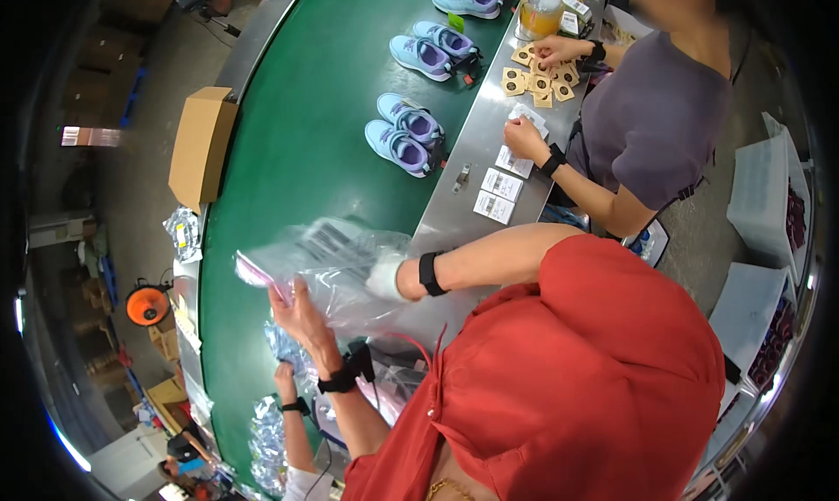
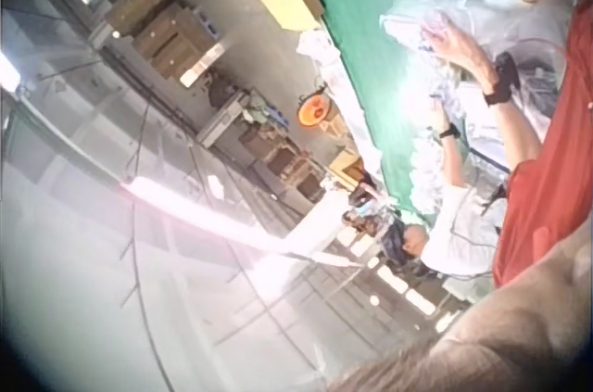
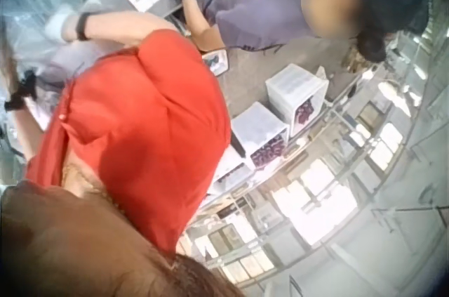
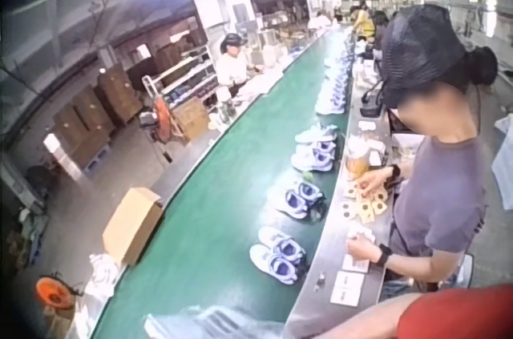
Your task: The person places pairs of light blue and purple sneakers into clear plastic bags at a factory assembly line. They pick up the shoes, insert them into the bags, and place the packaged items onto a green conveyor belt. Other workers are visible in the background performing similar tasks.
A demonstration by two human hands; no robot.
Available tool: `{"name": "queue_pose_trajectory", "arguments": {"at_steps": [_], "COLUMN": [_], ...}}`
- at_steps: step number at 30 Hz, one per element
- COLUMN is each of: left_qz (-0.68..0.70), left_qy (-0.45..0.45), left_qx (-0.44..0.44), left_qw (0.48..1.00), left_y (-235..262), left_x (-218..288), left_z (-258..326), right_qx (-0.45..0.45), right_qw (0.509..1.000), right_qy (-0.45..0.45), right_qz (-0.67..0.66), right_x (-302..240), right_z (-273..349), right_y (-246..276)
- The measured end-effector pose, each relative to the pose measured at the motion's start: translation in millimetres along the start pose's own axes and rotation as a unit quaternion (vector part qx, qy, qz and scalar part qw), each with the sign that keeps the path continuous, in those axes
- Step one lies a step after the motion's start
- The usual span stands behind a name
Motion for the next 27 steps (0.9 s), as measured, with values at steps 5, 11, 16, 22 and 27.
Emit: {"name": "queue_pose_trajectory", "arguments": {"at_steps": [5,11,16,22,27], "left_qz": [-0.102,-0.123,-0.203,-0.096,0.004], "left_qy": [-0.048,-0.054,-0.032,-0.005,0.013], "left_qx": [-0.037,-0.009,0.0,0.028,0.058], "left_qw": [0.993,0.991,0.979,0.995,0.998], "left_y": [-27,-45,-59,-44,-27], "left_x": [-1,21,11,-21,-22], "left_z": [-28,-41,-60,-65,-54], "right_qx": [0.239,0.337,0.032,0.236,0.165], "right_qw": [0.942,0.898,0.967,0.941,0.955], "right_qy": [0.048,-0.209,-0.247,-0.236,-0.242], "right_qz": [-0.233,-0.192,0.045,0.052,0.052], "right_x": [23,152,177,186,196], "right_z": [42,64,15,14,12], "right_y": [91,103,35,-5,6]}}
Point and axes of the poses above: each hand's wrist, its own z-axis away from the middle knuckle, its own y-axis out of the back of the hand, x = y × z, the point moved 1 cm from there along -z, towards the middle knuckle, and after that the axes turned 3 degrees about -y, right-handed, at the moved point
